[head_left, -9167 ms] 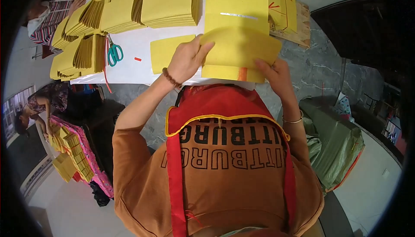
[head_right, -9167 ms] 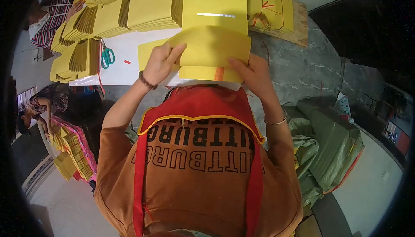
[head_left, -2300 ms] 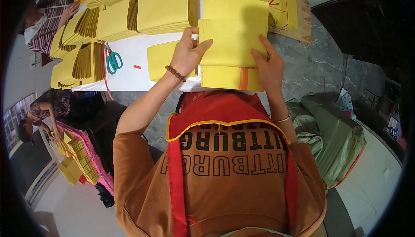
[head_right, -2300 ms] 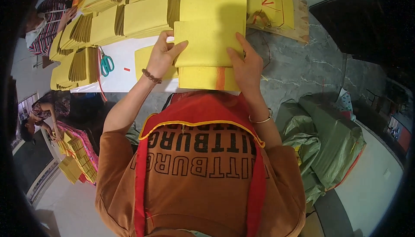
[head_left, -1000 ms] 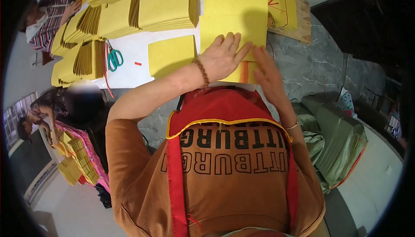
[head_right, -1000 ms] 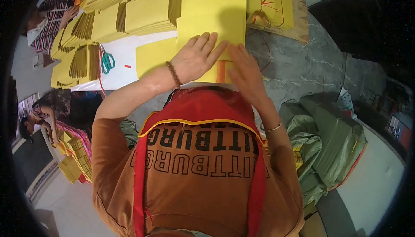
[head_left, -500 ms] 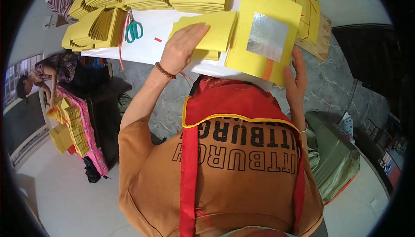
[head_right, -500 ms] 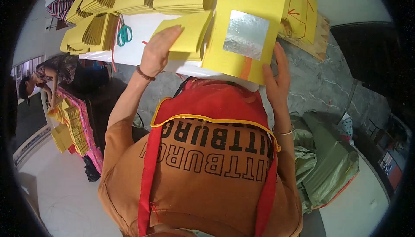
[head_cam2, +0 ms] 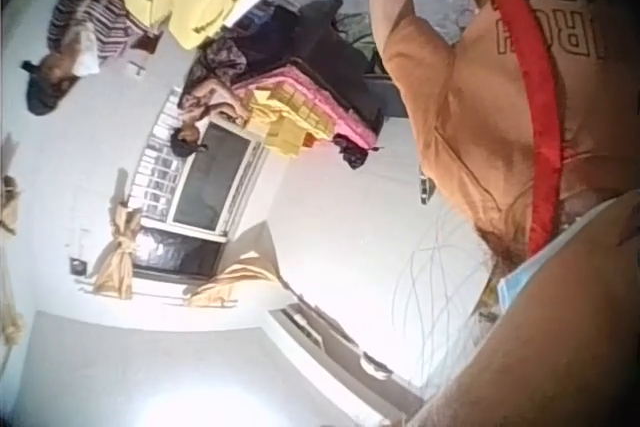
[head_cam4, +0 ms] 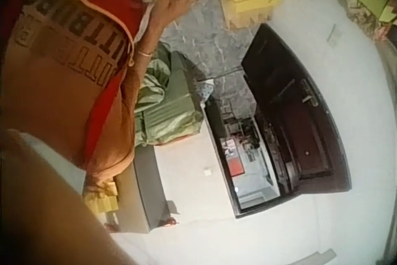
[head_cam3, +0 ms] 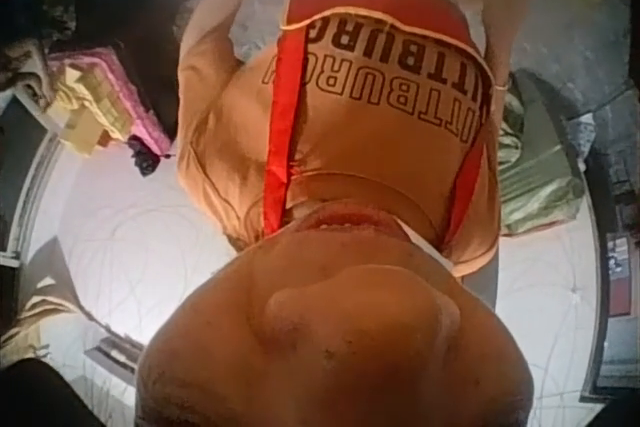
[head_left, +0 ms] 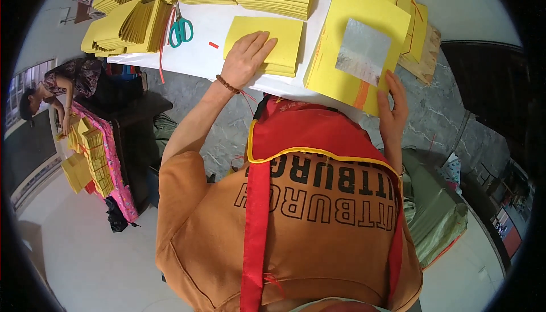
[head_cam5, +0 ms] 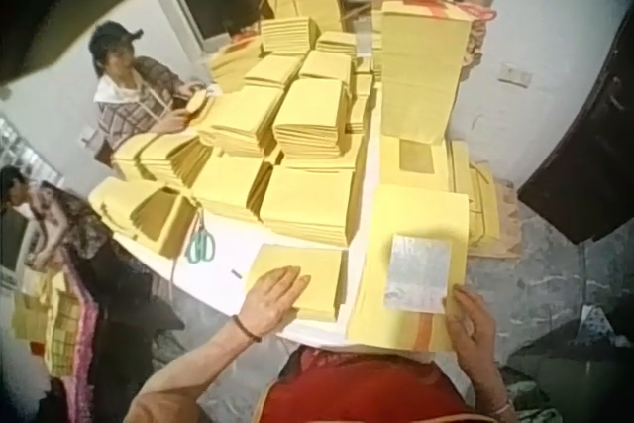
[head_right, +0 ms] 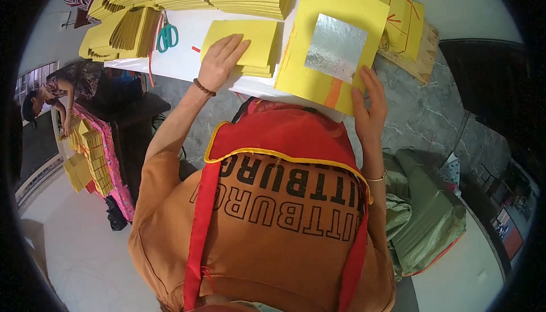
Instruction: The recorder is shown sorting and stacking yellow paper products with reflective centers.
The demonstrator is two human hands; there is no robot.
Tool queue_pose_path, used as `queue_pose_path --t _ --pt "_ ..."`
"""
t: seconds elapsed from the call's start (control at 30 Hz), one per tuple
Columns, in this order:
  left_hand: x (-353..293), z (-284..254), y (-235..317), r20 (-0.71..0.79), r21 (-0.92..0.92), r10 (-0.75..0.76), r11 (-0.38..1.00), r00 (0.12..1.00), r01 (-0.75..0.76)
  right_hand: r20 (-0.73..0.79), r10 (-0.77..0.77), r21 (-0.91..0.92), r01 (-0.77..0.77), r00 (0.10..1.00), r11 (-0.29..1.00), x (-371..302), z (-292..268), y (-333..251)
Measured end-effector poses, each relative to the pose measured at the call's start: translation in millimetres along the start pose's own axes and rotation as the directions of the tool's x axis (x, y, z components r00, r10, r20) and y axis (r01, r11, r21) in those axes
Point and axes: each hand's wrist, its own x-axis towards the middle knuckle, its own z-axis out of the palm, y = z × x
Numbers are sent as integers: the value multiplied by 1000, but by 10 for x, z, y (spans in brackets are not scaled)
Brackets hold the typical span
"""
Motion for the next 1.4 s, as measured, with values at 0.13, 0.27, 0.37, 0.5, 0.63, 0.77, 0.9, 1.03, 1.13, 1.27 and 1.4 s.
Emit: queue_pose_path --t 0.13,0.27,0.37,0.5,0.63,0.77,0.9,1.03,1.13,1.27,1.4 --pt "-160 166 12 140 -103 14 995 990 1 2 18 -1 -18 1000 1000 16 -6 -6" --pt "-237 239 4 236 -134 -42 988 971 75 18 52 2 -52 998 999 -7 -21 3" --pt "-265 314 33 249 -41 -52 997 967 64 28 6 -47 -4 1000 999 -7 -41 -10" --pt "-234 284 40 246 -46 -33 998 969 46 50 -175 -108 179 983 978 29 -94 23" --pt "-102 100 0 248 -100 14 995 969 12 90 -157 -108 166 984 980 27 -54 53" --pt "170 -152 69 143 -204 -8 978 990 37 48 -161 -118 166 986 979 22 -20 116" --pt "550 -369 462 -54 -326 51 943 997 -66 33 -158 -26 159 987 987 48 23 128" --pt "772 -415 944 -43 -394 276 878 960 -270 16 -158 37 158 987 987 59 50 118" --pt "819 -291 974 -40 -320 387 868 921 -379 10 -104 79 103 994 992 50 41 89" --pt "869 -325 968 -6 -352 409 853 912 -385 20 -56 141 52 998 989 36 32 133" --pt "921 -311 958 -29 -391 414 833 910 -391 17 -44 175 40 999 984 30 41 176"
